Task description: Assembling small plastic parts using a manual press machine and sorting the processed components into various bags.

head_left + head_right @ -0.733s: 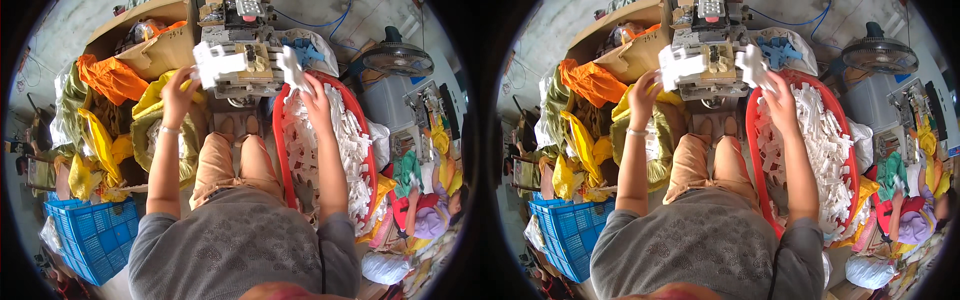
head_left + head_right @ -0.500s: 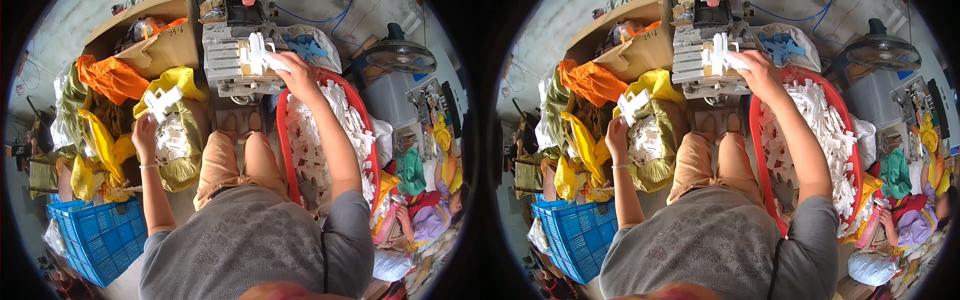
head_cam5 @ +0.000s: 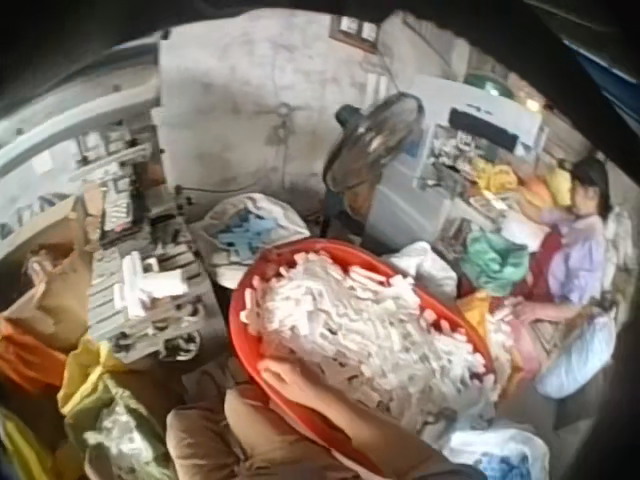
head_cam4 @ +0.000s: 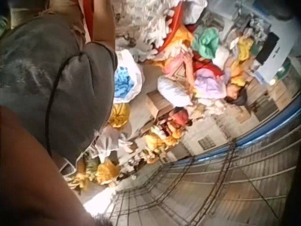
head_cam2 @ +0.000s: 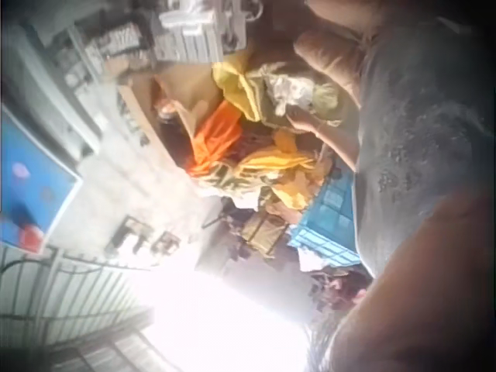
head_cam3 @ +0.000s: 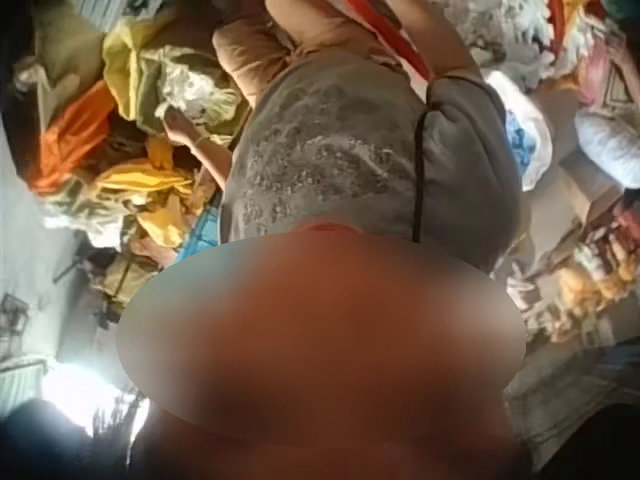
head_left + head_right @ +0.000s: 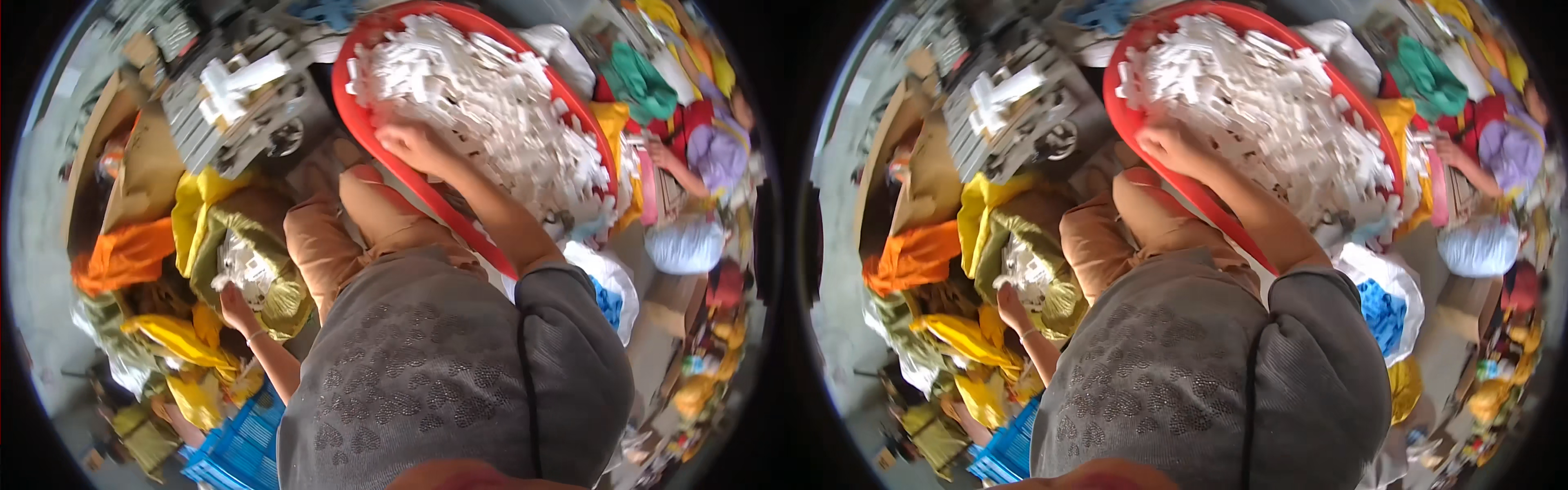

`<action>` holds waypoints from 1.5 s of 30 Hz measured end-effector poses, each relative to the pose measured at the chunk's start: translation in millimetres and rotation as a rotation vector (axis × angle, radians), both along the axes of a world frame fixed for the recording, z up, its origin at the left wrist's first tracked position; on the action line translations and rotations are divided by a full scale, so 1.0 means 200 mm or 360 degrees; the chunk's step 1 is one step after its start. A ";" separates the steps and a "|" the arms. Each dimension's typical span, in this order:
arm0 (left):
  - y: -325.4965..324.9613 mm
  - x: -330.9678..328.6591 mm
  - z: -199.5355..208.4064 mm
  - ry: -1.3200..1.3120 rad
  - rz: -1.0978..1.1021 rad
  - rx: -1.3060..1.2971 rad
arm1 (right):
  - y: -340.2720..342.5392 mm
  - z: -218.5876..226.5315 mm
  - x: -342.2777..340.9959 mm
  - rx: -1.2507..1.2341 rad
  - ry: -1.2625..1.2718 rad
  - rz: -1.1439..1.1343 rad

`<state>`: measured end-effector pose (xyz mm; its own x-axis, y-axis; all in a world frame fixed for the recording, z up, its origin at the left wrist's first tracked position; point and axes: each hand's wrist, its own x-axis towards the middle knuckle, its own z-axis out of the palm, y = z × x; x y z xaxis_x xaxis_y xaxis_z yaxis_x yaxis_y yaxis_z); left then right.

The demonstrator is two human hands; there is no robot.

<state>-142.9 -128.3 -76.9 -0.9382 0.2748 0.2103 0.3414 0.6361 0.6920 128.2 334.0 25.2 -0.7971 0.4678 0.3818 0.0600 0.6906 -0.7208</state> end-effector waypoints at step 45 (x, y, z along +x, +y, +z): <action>0.67 0.16 0.63 0.0051 -0.0270 0.0217 | 0.47 -0.50 0.97 0.0417 -0.1090 -0.0714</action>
<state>-110.9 5.9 49.0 -0.8732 0.3953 0.2850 0.4586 0.4690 0.7548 321.5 428.7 -74.1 -0.6519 0.7579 0.0241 0.7308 0.6365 -0.2467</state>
